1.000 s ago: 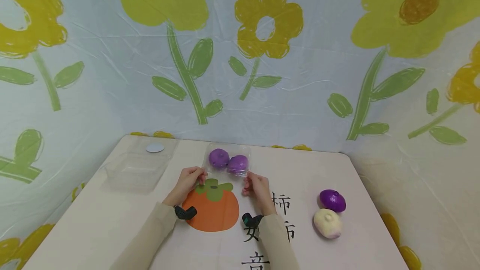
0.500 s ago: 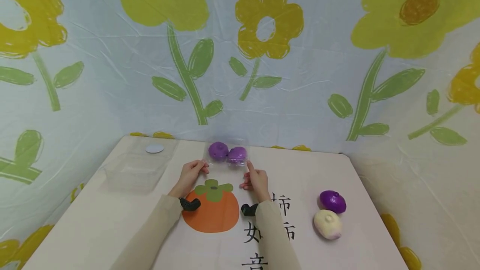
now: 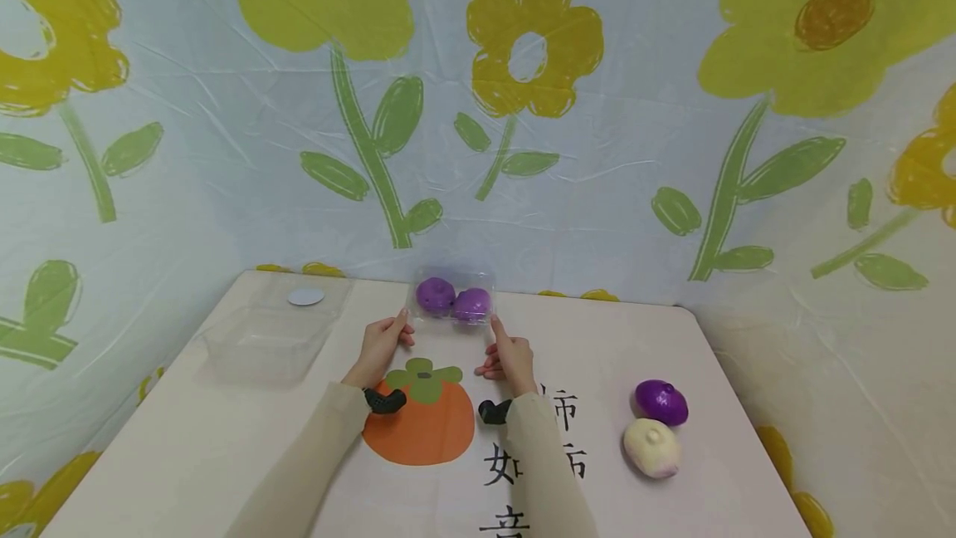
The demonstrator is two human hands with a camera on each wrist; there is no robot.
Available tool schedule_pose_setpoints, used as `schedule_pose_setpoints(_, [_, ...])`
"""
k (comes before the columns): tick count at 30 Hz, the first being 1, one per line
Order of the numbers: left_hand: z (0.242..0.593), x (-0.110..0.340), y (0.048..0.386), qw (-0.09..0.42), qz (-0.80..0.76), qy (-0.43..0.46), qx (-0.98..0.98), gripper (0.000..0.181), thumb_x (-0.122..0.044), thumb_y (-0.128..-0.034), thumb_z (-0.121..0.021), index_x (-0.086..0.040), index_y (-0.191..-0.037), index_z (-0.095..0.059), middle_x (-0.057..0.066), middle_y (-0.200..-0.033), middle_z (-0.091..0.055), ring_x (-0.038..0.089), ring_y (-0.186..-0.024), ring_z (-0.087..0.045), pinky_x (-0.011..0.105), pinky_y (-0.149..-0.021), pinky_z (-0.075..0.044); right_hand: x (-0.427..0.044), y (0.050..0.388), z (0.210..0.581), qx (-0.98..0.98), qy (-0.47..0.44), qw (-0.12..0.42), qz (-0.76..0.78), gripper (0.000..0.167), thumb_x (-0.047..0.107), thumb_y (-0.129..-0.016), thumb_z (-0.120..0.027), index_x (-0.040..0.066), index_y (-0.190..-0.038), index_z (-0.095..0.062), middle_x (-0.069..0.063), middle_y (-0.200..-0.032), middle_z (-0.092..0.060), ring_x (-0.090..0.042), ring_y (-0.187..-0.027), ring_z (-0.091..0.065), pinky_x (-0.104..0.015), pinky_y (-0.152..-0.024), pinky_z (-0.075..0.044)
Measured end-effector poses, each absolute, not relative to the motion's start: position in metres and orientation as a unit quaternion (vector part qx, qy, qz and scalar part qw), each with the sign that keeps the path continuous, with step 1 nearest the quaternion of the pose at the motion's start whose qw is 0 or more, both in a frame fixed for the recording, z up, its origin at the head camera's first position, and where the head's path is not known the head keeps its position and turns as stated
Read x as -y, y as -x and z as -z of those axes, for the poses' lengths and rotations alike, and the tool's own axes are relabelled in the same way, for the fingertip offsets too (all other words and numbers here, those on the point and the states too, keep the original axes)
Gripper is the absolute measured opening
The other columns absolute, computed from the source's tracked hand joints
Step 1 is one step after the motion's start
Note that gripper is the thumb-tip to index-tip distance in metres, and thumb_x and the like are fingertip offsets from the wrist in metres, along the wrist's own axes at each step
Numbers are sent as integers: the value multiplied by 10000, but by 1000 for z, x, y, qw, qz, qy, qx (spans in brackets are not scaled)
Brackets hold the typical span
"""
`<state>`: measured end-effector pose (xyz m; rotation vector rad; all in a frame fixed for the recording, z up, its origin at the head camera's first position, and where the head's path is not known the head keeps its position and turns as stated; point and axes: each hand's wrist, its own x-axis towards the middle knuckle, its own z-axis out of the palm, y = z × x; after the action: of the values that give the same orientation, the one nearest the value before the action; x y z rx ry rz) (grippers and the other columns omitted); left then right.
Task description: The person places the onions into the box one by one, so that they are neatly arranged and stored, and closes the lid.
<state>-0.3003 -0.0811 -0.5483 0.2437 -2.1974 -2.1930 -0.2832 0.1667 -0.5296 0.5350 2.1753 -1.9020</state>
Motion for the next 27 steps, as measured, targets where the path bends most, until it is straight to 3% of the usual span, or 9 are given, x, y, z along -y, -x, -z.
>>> schedule_pose_setpoints(6, [547, 82, 299, 16, 701, -73, 709, 454, -401, -1003, -574, -7, -814, -697, 53, -632, -665, 207, -801, -615, 355, -941, -359, -168, 282, 528, -734, -173, 102, 649, 832, 746, -877, -501, -74, -943, -627, -93, -614, -614, -247, -588, -719, -289, -488, -557])
schedule_pose_setpoints(9, [546, 87, 295, 3, 698, -68, 713, 413, -349, -1020, -558, -5, -840, -697, 48, -655, -669, 190, -770, -614, 323, -865, -382, -171, 279, 528, -716, -161, 111, 671, 822, 718, -910, -473, -84, -1019, -616, -100, -662, -629, -247, -622, -725, -290, -522, -568])
schedule_pose_setpoints(13, [541, 99, 283, -28, 687, -50, 725, 348, -252, -1032, -525, 27, -906, -691, 48, -714, -686, 160, -722, -638, 280, -713, -428, -177, 271, 523, -691, -140, 122, 698, 720, 592, -988, -460, -98, -1147, -587, -113, -749, -649, -232, -657, -712, -317, -611, -591])
schedule_pose_setpoints(16, [532, 110, 270, -45, 676, -19, 735, 323, -204, -1024, -513, 66, -956, -676, 75, -759, -696, 169, -729, -661, 285, -682, -471, -179, 262, 514, -695, -116, 115, 700, 610, 465, -1024, -463, -112, -1189, -572, -108, -784, -646, -202, -668, -680, -322, -667, -593])
schedule_pose_setpoints(24, [496, 150, 214, -83, 633, 96, 764, 284, -191, -1044, -501, 37, -967, -651, 109, -818, -688, 202, -771, -652, 327, -710, -520, -149, 227, 487, -674, -53, 94, 731, 353, 218, -1034, -483, -116, -1046, -599, -72, -714, -627, -171, -611, -626, -298, -639, -573])
schedule_pose_setpoints(27, [482, 172, 193, -66, 627, 154, 761, 279, -172, -1050, -495, 62, -990, -634, 147, -848, -682, 205, -780, -663, 300, -722, -545, -129, 210, 479, -657, 2, 94, 748, 270, 166, -1039, -477, -68, -1018, -610, -89, -768, -646, -176, -659, -637, -319, -684, -577])
